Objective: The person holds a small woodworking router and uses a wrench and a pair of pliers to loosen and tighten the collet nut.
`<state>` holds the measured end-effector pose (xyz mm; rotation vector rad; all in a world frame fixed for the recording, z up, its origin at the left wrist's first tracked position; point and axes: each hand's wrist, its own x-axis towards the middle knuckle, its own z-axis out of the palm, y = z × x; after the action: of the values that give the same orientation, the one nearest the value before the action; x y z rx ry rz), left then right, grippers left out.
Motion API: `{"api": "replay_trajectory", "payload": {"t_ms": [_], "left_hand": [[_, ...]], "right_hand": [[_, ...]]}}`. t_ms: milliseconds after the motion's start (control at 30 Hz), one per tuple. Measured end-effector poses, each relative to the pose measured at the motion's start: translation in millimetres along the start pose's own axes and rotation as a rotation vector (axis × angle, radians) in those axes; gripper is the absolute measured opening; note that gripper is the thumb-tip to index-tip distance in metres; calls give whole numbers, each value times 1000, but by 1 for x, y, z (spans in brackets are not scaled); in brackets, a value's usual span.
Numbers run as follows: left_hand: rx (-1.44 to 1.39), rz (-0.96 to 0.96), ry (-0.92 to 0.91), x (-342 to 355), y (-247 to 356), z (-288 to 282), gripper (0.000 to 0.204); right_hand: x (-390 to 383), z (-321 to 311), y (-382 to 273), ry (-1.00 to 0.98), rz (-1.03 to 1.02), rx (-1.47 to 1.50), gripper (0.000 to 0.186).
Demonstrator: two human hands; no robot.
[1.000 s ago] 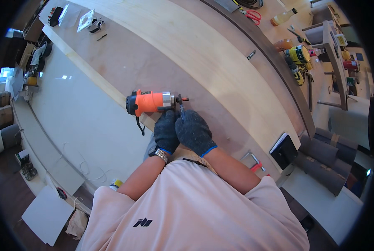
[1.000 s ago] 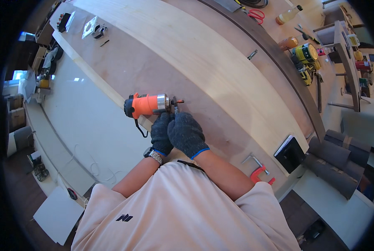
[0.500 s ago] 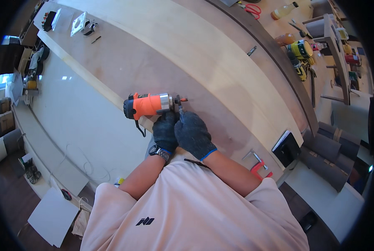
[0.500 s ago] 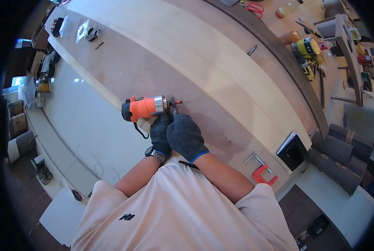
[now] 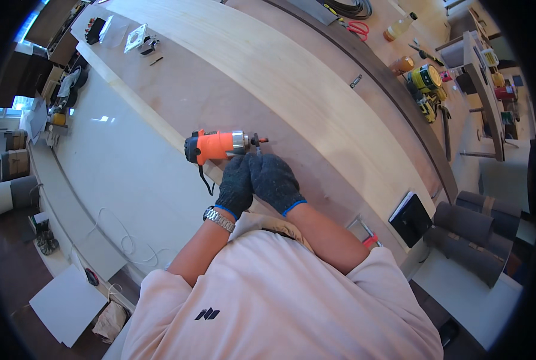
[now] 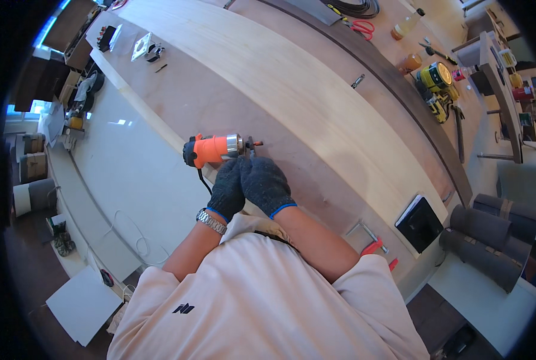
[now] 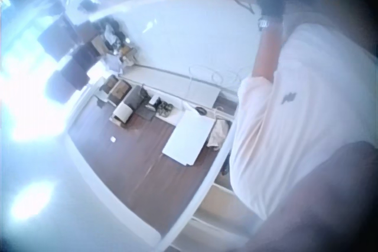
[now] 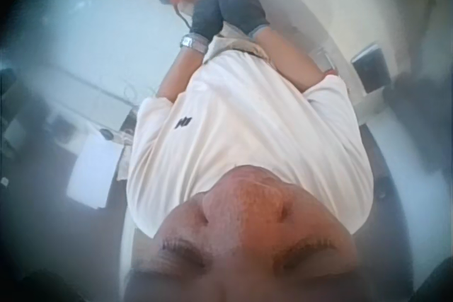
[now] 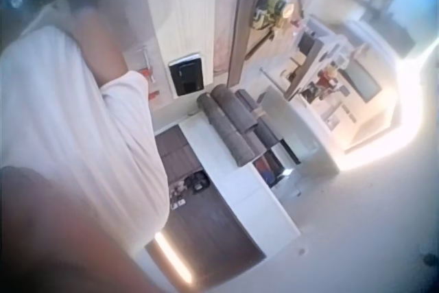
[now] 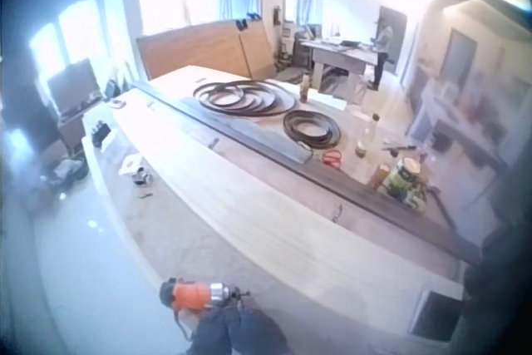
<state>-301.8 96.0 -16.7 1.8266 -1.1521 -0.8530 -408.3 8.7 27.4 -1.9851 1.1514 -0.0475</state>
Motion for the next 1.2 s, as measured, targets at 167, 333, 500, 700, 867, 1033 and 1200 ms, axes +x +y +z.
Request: {"api": "replay_trajectory", "payload": {"t_ms": [167, 333, 500, 700, 867, 1033, 1200], "left_hand": [[549, 249, -27, 4, 7, 0, 15], [66, -37, 140, 2, -7, 30, 21], [-67, -188, 195, -4, -22, 44, 25], [317, -87, 94, 4, -9, 29, 22], [545, -132, -29, 14, 4, 12, 22], [692, 1, 87, 15, -13, 14, 21], [624, 100, 55, 12, -8, 9, 21]], "right_hand": [[1, 9, 11, 31, -88, -13, 47], [-1, -3, -5, 8, 14, 49, 48], [1, -4, -8, -58, 114, 32, 47], [-1, 19, 12, 48, -13, 2, 47], [0, 3, -1, 22, 130, 70, 48], [0, 4, -5, 24, 132, 74, 48], [0, 12, 7, 50, 41, 30, 46]]}}
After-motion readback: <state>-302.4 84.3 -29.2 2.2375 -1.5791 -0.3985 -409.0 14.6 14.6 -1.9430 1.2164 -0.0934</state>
